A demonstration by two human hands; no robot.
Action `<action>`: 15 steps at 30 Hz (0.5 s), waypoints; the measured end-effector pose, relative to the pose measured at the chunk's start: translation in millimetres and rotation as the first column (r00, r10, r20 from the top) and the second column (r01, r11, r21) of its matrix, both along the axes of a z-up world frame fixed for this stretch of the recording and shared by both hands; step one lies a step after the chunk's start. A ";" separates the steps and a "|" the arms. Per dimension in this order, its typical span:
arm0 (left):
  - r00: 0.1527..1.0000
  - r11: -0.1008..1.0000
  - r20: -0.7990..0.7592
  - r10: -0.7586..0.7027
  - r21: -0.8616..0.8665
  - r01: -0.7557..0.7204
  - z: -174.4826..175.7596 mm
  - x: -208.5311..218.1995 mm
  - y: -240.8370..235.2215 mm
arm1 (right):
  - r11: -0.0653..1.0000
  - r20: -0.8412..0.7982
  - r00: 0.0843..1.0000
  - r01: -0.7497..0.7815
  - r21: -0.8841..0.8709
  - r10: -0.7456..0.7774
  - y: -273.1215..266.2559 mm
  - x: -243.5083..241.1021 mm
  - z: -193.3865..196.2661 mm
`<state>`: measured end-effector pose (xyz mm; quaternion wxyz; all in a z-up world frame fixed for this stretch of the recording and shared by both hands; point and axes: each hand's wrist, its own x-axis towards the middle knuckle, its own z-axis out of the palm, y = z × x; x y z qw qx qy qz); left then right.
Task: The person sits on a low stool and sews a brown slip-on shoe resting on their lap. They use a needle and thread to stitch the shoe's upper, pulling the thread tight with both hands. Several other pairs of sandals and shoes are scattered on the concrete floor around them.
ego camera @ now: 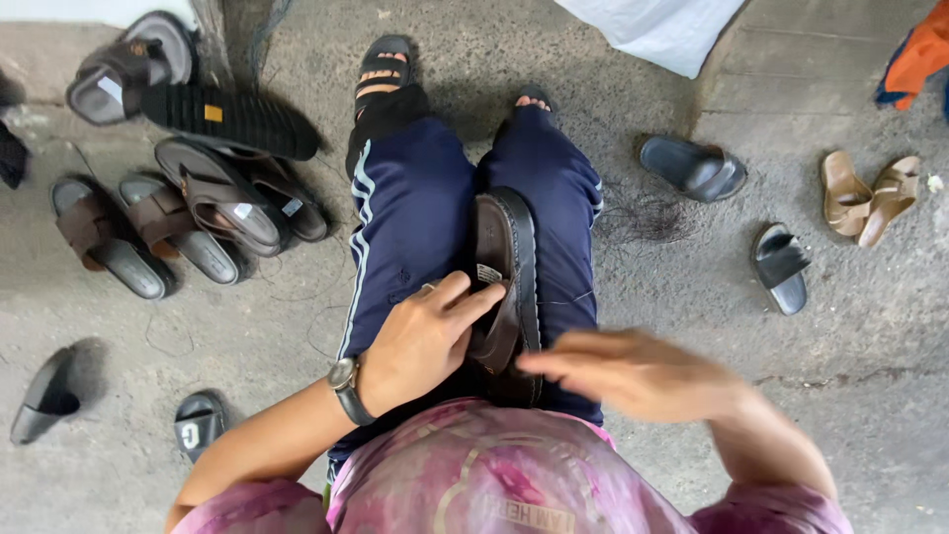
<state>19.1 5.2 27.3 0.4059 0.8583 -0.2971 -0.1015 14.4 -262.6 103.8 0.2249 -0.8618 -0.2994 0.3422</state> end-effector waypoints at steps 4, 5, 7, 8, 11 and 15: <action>0.996 0.997 0.050 0.069 -0.021 -0.068 4.6 -1.1 4.9 | 0.792 -0.071 0.928 0.352 0.499 -0.367 20.2 -19.6 -48.3; 0.994 0.995 0.055 0.092 -0.035 -0.090 5.8 -0.1 6.0 | 0.819 0.236 0.836 0.358 0.449 -0.495 16.3 -25.1 -64.5; 0.989 0.995 0.111 0.102 -0.030 -0.099 -5.9 -4.5 10.8 | 0.848 0.318 0.819 0.333 0.413 -0.477 13.5 -24.9 -80.7; 0.980 0.994 0.165 0.109 -0.027 -0.106 -11.9 -5.4 12.4 | 0.874 0.398 0.797 0.313 0.372 -0.455 11.4 -24.5 -88.6; 0.900 0.958 0.410 0.149 0.166 -0.234 -21.7 -9.5 47.8 | -0.048 -0.870 0.302 0.937 0.346 -0.390 -23.3 -48.3 -80.8; 0.856 0.834 0.390 0.339 0.297 -0.466 -27.8 37.8 132.9 | -0.623 -0.892 0.369 0.771 0.136 0.262 -160.4 -36.8 -45.8</action>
